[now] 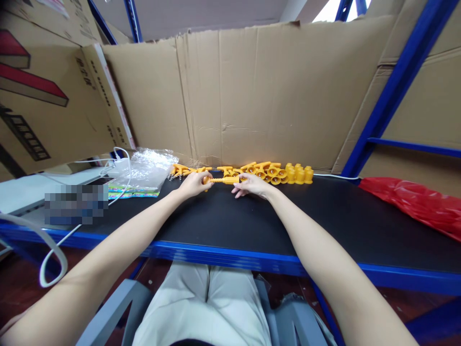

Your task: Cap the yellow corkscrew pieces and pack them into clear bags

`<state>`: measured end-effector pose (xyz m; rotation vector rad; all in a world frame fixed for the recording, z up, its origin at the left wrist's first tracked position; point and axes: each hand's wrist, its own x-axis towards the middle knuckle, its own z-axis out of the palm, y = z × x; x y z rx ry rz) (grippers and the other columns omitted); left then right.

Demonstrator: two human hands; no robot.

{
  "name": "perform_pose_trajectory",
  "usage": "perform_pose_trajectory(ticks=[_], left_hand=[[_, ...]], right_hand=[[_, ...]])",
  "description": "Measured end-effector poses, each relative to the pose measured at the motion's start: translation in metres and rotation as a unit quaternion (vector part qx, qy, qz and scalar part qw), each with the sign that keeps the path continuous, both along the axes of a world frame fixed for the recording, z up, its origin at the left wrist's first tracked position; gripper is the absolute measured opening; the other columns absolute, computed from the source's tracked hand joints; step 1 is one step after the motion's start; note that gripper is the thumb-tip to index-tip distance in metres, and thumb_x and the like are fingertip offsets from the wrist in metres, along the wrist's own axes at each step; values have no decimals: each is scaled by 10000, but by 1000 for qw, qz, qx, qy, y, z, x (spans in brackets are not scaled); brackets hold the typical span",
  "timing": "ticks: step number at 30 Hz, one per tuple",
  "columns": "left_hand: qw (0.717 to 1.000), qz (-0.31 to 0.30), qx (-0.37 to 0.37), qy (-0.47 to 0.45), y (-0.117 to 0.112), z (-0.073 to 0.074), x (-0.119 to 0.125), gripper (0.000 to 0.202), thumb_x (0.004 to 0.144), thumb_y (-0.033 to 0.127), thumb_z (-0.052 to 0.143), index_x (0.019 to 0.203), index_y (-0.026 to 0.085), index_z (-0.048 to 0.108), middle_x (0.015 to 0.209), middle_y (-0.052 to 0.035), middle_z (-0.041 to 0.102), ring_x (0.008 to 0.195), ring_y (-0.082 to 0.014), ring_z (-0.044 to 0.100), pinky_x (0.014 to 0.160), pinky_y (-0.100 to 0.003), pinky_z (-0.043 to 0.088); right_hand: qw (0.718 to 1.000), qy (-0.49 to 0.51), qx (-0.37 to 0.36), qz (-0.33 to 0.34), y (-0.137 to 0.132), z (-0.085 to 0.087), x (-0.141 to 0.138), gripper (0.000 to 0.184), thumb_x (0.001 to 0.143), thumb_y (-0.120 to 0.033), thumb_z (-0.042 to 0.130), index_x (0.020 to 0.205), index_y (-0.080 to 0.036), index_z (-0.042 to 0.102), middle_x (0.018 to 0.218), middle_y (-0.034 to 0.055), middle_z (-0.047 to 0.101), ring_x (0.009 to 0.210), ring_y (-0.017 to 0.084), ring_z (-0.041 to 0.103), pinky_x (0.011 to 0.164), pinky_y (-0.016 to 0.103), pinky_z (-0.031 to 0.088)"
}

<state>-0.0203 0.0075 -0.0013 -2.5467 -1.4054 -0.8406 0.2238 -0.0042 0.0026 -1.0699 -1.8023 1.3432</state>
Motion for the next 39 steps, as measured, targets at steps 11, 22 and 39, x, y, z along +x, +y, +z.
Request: perform_pose_trajectory(ticks=[11,22,39], left_hand=[[1000,2,-9,-18,-1,2,2,219,722,318,530,889,205,617,727,-13,637,678,-154,568,605,-234,393],[1000,-6,8,-22,-1,3,-1,210,716,288,523,879,197,621,688,-7,629,653,-154,566,618,-238,398],[999,5,16,-41,1,4,-1,217,710,288,535,875,182,629,702,-15,637,646,-138,565,606,-216,391]], right_hand=[[996,-58,-60,-35,2,0,-7,624,804,-654,241,772,-111,546,546,93,622,338,89,498,310,183,377],[999,-4,-4,-37,3,-2,-6,357,811,-490,478,809,-133,497,605,63,636,439,102,570,435,202,470],[993,-43,88,-72,2,4,-7,463,718,-321,649,1102,-141,464,962,107,633,623,121,635,585,241,519]])
